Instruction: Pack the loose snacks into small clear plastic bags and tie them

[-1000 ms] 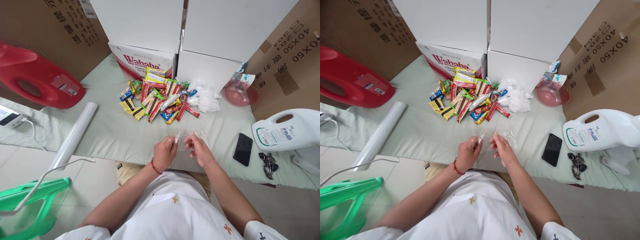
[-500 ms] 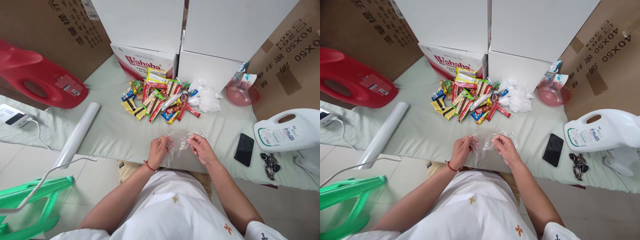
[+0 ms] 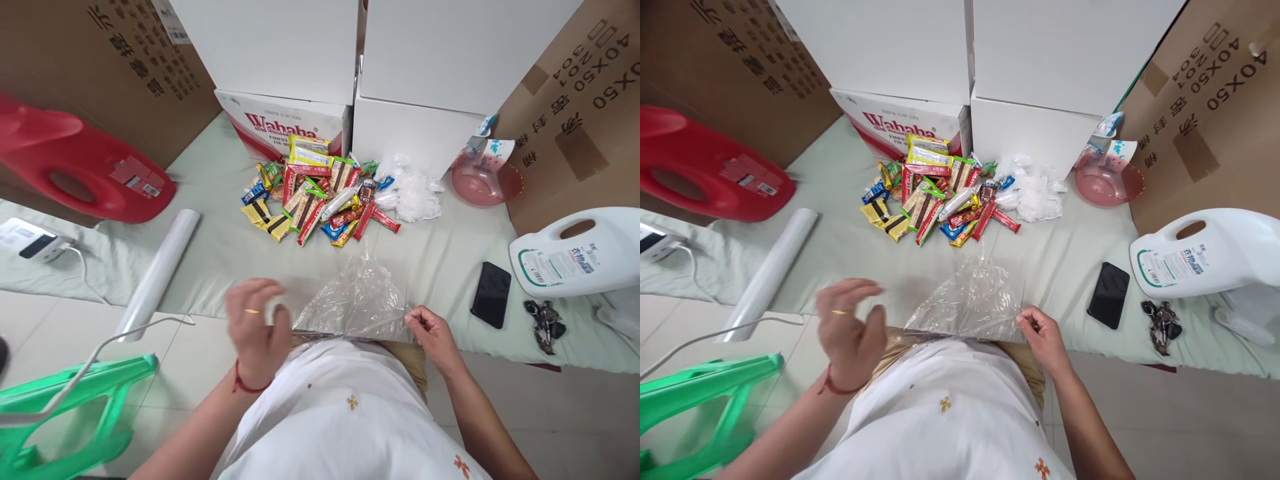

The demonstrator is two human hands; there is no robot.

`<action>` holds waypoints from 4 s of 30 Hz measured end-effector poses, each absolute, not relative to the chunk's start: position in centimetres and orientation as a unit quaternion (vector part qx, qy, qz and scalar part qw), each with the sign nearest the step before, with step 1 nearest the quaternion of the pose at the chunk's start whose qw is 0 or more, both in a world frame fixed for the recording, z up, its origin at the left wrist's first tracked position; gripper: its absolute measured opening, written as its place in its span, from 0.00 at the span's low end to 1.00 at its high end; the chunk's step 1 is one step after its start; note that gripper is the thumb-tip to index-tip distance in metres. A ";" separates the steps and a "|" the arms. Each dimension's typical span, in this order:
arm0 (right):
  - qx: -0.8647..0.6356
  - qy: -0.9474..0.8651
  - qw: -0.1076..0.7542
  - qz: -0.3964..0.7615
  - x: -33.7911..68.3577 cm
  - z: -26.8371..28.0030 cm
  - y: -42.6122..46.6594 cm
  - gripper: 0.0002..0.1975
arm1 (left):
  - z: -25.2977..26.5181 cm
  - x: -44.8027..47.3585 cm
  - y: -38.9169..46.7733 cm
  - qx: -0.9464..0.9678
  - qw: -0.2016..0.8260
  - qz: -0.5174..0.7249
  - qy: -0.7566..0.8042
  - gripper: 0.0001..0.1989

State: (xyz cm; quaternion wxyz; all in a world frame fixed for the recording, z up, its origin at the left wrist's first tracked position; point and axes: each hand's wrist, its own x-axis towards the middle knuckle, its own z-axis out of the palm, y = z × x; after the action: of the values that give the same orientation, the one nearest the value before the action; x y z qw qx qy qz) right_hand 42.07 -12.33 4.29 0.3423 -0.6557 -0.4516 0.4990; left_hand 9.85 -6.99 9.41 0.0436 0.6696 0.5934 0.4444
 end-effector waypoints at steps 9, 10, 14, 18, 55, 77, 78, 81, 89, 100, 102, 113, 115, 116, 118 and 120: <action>-0.721 -0.499 0.303 0.373 45.6 4.0 -15.3 0.19 | 1.4 18.1 -1.9 0.858 0.140 0.136 0.475 0.25; -0.727 -0.503 0.278 0.377 46.5 3.9 -16.1 0.20 | 0.6 17.8 -1.9 0.857 0.131 0.131 0.481 0.25; -0.722 -0.523 0.210 0.401 49.8 5.0 -17.0 0.19 | 0.0 16.9 -2.7 0.852 0.108 0.129 0.496 0.26; -0.768 -0.477 0.321 0.284 49.7 5.2 -11.5 0.27 | 0.3 17.5 -3.1 0.846 0.099 0.124 0.510 0.27; -0.469 -0.879 -0.079 0.019 34.6 7.8 17.6 0.18 | 0.3 12.7 -1.7 0.781 0.087 0.112 0.608 0.27; -0.474 -0.872 -0.125 0.004 36.8 11.2 11.0 0.12 | 0.1 12.9 -1.7 0.776 0.080 0.130 0.613 0.27; -0.495 -0.861 -0.117 0.023 37.4 11.9 9.7 0.14 | 0.1 12.9 -1.7 0.775 0.082 0.134 0.612 0.27; -0.500 -0.847 -0.140 0.119 38.0 12.9 5.5 0.15 | 0.0 12.8 -1.7 0.777 0.086 0.141 0.607 0.27; -0.462 -0.843 -0.210 0.179 35.1 8.8 1.3 0.16 | 0.3 12.6 -1.8 0.768 0.091 0.134 0.620 0.27; -0.465 -0.856 -0.102 0.203 36.6 9.2 0.0 0.28 | 2.2 11.3 -0.5 0.733 0.047 0.304 0.606 0.18; -0.466 -0.852 -0.061 0.232 36.9 8.8 0.0 0.28 | 3.7 11.6 0.7 0.751 0.041 0.347 0.560 0.14; -0.495 -0.857 -0.050 0.134 35.7 6.6 -2.1 0.32 | 4.0 20.0 9.8 0.917 0.080 0.033 0.389 0.17; -0.500 -0.856 -0.043 0.124 35.8 6.2 -2.5 0.31 | 3.4 20.3 10.3 0.920 0.073 0.018 0.384 0.15; -0.503 -0.854 -0.040 0.125 35.9 6.1 -2.6 0.32 | 3.2 20.3 10.5 0.921 0.074 0.018 0.382 0.14; -0.506 -0.851 -0.036 0.132 36.1 5.8 -2.8 0.32 | 3.4 20.0 10.6 0.919 0.086 0.029 0.384 0.13; -0.506 -0.851 -0.026 0.139 36.4 5.5 -3.1 0.32 | 4.2 19.7 10.3 0.916 0.109 0.042 0.385 0.13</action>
State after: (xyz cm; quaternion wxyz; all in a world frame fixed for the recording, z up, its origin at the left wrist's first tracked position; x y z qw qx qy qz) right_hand 36.37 -3.15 5.49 -0.0263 -0.5055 -0.8511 0.1391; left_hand 19.68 10.30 4.16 0.1091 0.9155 0.3849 0.0417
